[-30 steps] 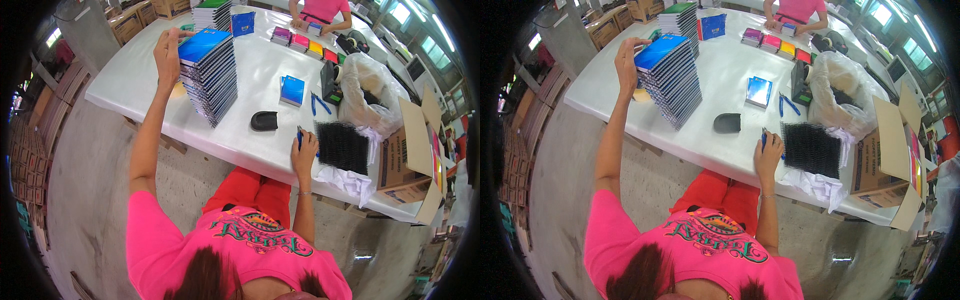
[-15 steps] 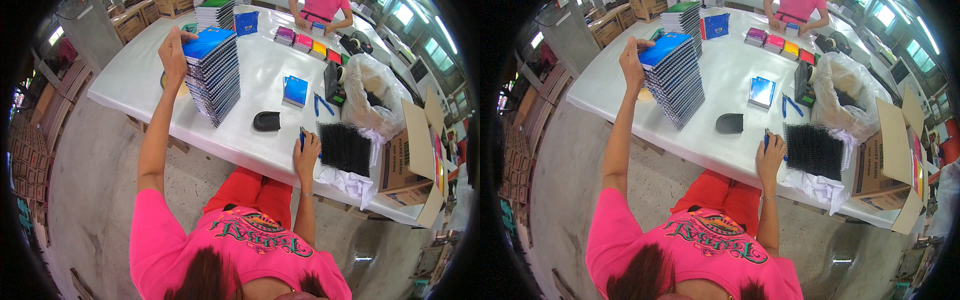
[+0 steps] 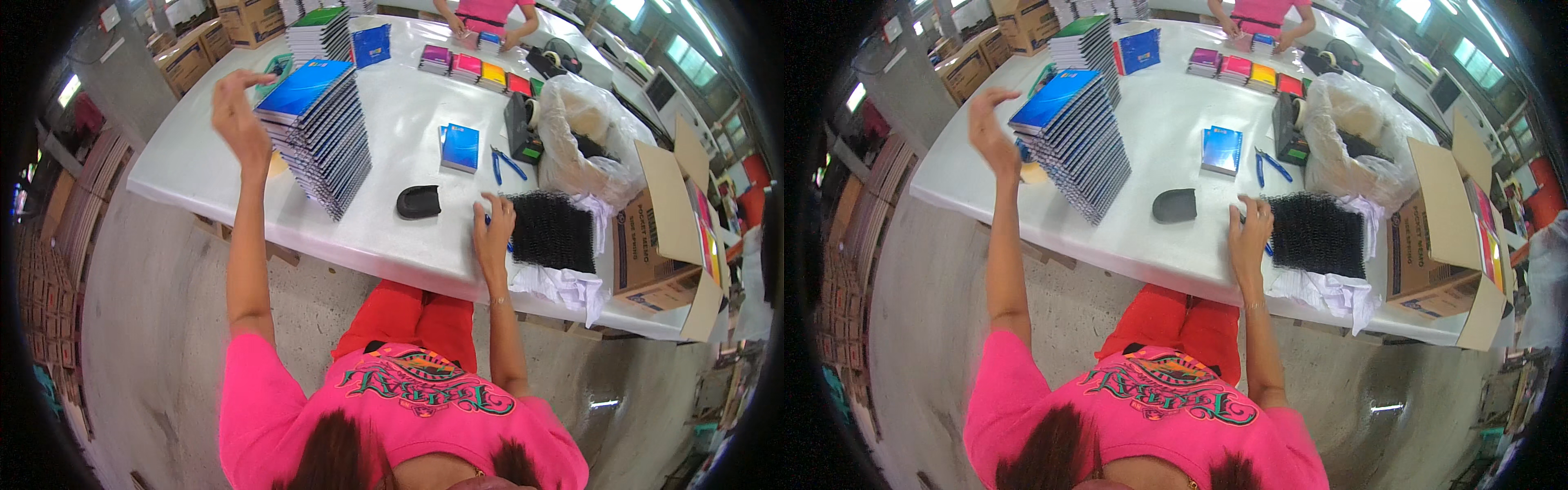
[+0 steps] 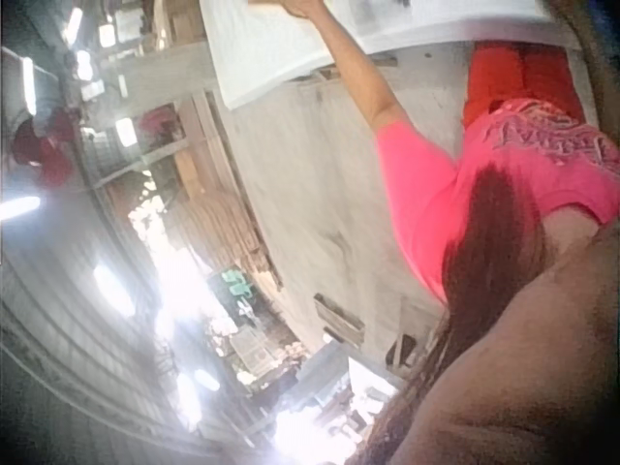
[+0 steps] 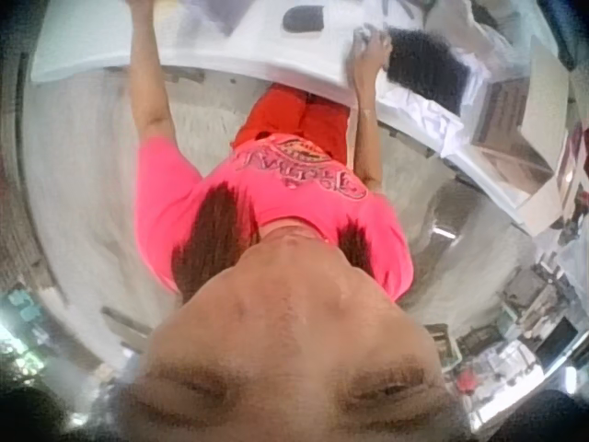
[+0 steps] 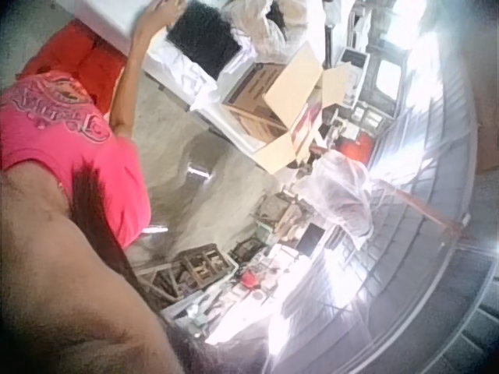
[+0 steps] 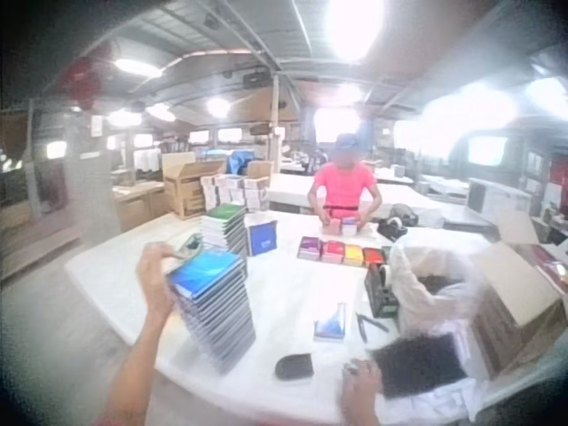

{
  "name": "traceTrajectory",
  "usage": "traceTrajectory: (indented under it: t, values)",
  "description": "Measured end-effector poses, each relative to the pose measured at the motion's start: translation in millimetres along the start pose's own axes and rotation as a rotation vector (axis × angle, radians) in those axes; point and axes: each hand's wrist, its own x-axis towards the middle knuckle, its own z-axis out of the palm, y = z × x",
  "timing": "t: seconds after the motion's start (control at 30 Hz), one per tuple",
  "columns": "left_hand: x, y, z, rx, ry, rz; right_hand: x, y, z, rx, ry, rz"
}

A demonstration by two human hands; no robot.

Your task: The person repeatedly picks up a blue notebook and a black spiral binding, inserts the spiral into the notebook, and uses pliers to secure it. The finished notebooks are stacked on the table. The person handles notebooks, spirals, and pliers throughout the clip.

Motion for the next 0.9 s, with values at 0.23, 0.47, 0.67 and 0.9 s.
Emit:
traceTrajectory:
  t: [0.23, 0.47, 0.67, 0.9]
  values:
    - [-78, 96, -1, -0.269, -0.124, 0.236, 111, 36, 58, 0.051, -0.021, 0.168]
    - [-229, 84, 38, -0.064, -0.868, -0.438, 126, 46, 89, -0.026, -0.320, 0.377]
    - [-232, 81, 64, -0.070, -0.827, -0.392, 139, 81, 93, 0.084, -0.213, 0.525]
    - [-222, 85, 59, -0.118, -0.816, -0.484, 128, 56, 75, -0.074, 0.073, 0.244]
